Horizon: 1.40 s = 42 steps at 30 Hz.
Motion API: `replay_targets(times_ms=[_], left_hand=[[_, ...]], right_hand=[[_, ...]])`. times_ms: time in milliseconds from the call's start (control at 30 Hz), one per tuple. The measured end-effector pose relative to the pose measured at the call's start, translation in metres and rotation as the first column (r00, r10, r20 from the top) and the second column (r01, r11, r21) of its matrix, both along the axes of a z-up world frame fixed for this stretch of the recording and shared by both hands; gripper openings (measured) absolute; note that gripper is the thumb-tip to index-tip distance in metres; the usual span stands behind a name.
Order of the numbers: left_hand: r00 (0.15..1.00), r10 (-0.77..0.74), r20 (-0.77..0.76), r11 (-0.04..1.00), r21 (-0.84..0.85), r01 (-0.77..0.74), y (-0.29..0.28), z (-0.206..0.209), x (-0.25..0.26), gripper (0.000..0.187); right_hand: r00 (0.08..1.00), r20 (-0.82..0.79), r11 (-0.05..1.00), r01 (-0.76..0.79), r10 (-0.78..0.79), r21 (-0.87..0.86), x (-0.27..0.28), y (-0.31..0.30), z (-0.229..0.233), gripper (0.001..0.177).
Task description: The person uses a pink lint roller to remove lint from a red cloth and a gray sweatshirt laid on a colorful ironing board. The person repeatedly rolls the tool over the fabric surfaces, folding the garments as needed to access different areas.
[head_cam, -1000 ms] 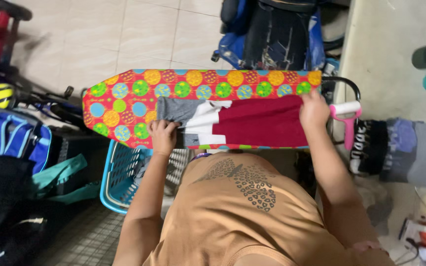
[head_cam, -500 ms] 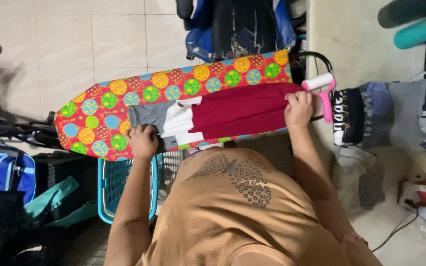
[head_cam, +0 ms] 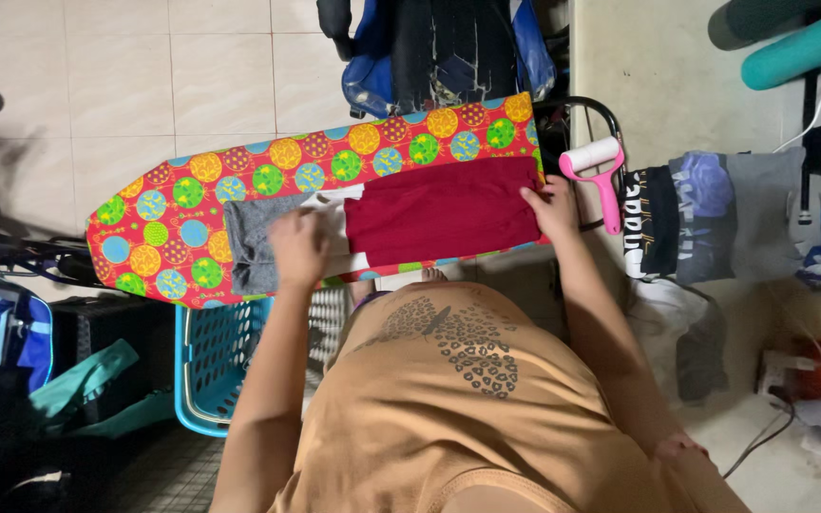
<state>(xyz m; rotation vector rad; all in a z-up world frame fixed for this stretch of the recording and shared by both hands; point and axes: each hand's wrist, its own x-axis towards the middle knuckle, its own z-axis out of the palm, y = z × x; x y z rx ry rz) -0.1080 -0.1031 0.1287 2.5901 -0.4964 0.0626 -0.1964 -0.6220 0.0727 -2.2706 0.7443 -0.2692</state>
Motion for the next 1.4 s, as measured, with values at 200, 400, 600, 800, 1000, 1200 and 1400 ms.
replay_targets(times_ms=[200, 400, 600, 800, 1000, 1200, 1400], left_hand=[[0.997, -0.027, 0.067, 0.991, 0.132, 0.018, -0.051, -0.037, 0.005, 0.066], [0.999, 0.053, 0.002, 0.974, 0.219, -0.052, -0.068, -0.038, 0.0, 0.069], [0.951, -0.307, -0.043, 0.952, -0.029, 0.305, -0.158, -0.004, -0.018, 0.055], [0.939, -0.339, -0.066, 0.94, 0.02, 0.34, -0.256, -0.02, -0.024, 0.068], [0.926, -0.283, -0.248, 0.894, 0.282, 0.349, -0.274, -0.032, -0.024, 0.08], [0.929, -0.261, -0.261, 0.892, 0.303, 0.335, -0.276, -0.029, -0.025, 0.082], [0.93, -0.273, -0.246, 0.895, 0.288, 0.339, -0.275, -0.032, -0.025, 0.083]], right_hand=[[0.998, -0.051, 0.988, -0.043, 0.036, -0.147, 0.024, 0.009, -0.004, 0.071], [0.994, -0.048, 0.853, 0.06, -0.099, -0.519, 0.002, -0.015, 0.024, 0.053], [0.962, -0.176, 0.797, 0.063, -0.209, -0.601, -0.031, -0.085, 0.004, 0.049], [0.98, -0.148, 0.962, -0.161, 0.13, -0.219, -0.023, -0.066, 0.07, 0.035], [0.775, -0.554, 0.843, -0.49, 0.304, -0.223, 0.021, 0.014, 0.126, 0.044], [0.706, -0.634, 0.846, -0.512, 0.317, -0.147, 0.024, -0.02, 0.124, 0.049], [0.581, -0.805, 0.713, -0.615, 0.121, -0.337, 0.009, -0.064, 0.156, 0.054]])
